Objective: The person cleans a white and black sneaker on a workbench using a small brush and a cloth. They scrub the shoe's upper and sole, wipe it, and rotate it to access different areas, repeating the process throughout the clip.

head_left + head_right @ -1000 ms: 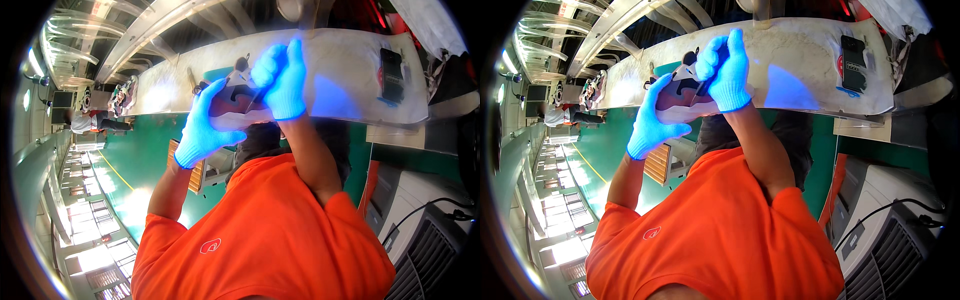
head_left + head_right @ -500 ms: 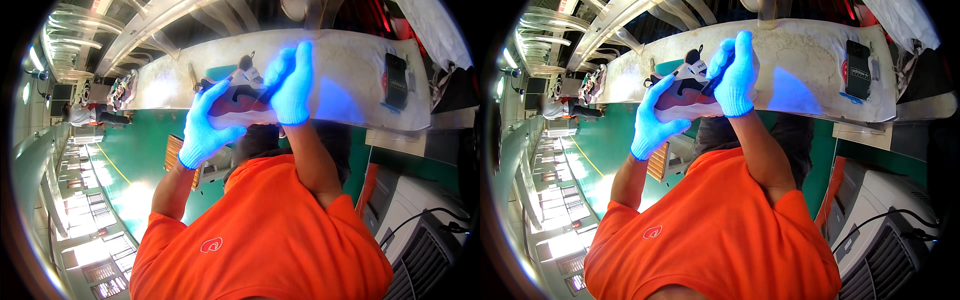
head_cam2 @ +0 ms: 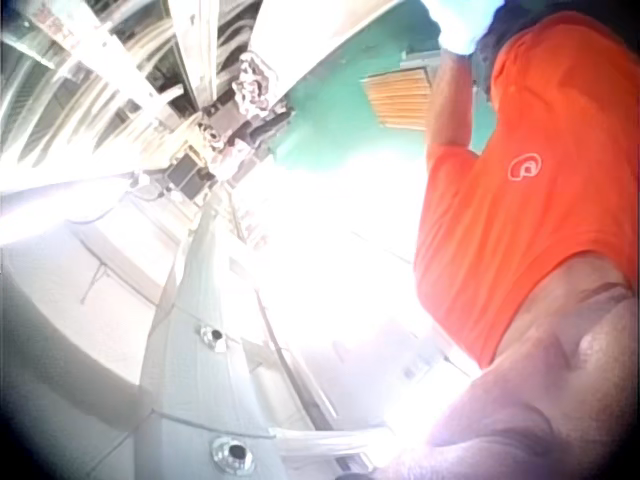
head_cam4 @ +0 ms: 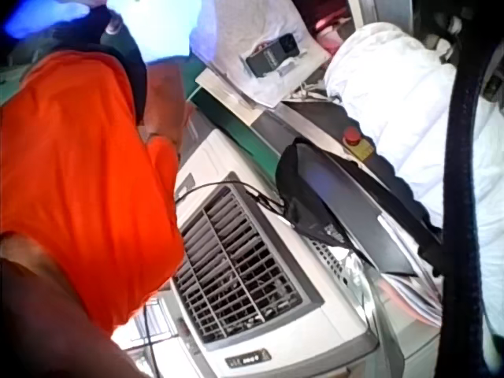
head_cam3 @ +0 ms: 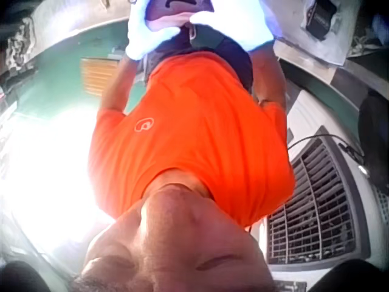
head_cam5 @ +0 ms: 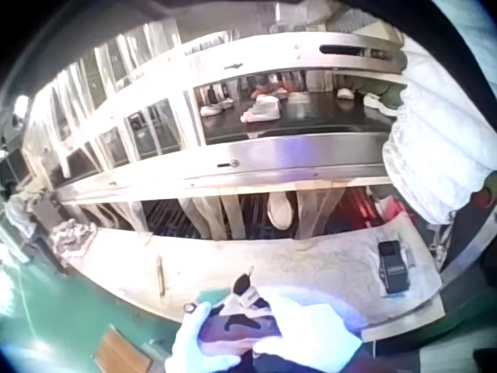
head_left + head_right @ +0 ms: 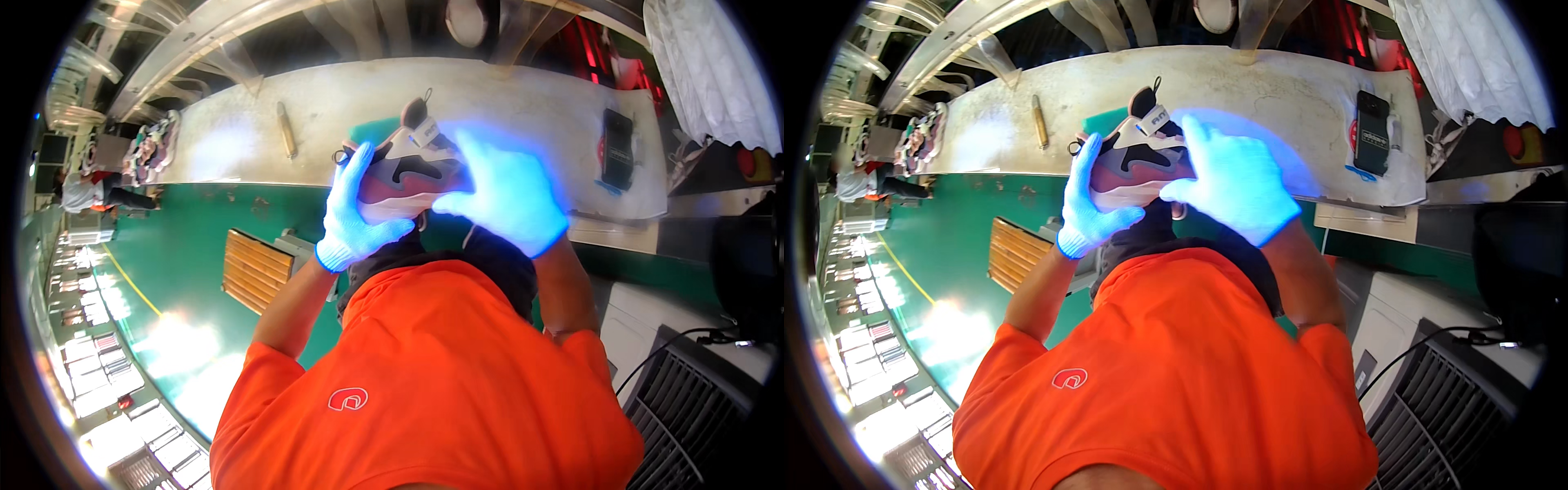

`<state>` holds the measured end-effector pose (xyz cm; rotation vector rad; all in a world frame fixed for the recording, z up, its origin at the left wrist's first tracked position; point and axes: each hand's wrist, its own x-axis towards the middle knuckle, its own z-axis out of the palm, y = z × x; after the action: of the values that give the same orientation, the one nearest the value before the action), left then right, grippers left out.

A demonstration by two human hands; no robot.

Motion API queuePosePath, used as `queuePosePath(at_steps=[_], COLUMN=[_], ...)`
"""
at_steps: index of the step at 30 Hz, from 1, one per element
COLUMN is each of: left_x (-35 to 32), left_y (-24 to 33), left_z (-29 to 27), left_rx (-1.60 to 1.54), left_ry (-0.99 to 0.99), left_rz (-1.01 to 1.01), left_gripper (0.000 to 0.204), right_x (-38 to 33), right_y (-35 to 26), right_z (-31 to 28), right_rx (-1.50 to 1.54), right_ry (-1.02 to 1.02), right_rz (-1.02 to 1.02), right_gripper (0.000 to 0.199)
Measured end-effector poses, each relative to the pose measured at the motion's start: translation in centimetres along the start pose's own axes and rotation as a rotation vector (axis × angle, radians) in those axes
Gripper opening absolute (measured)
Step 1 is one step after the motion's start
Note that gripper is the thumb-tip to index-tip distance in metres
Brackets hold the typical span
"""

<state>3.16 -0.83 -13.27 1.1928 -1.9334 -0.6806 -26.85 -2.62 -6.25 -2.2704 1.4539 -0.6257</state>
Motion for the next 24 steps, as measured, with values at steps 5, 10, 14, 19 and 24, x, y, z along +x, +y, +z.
queuePosePath(at_steps=[5, 10, 14, 19, 24], left_x=[-0.4, -0.1, 2.2, 2.9, 7.9], left_y=[-2.7, -2.7, 2.5, 0.2, -3.4], left_z=[1.1, 0.5, 1.6, 2.4, -1.0], left_rx=[-0.065, -0.137, -0.004, -0.076, -0.230], left_ry=[-0.009, -0.032, 0.047, 0.150, -0.035], left_rz=[-0.030, -0.119, -0.362, -0.269, -0.534], left_gripper=[0.147, 0.151, 0.154, 0.144, 0.078], right_x=[1.2, 1.8, 0.9, 1.1, 7.9], right_y=[-2.9, -4.8, -3.6, -2.5, 1.2], right_z=[2.4, 3.2, 2.9, 3.4, -0.4], right_rx=[-0.310, -0.377, -0.325, -0.240, 0.112], right_ry=[-0.170, -0.222, -0.177, -0.088, -0.269], right_rz=[0.155, 0.165, 0.064, 0.017, 0.080], right_gripper=[0.080, 0.086, 0.086, 0.088, 0.062])
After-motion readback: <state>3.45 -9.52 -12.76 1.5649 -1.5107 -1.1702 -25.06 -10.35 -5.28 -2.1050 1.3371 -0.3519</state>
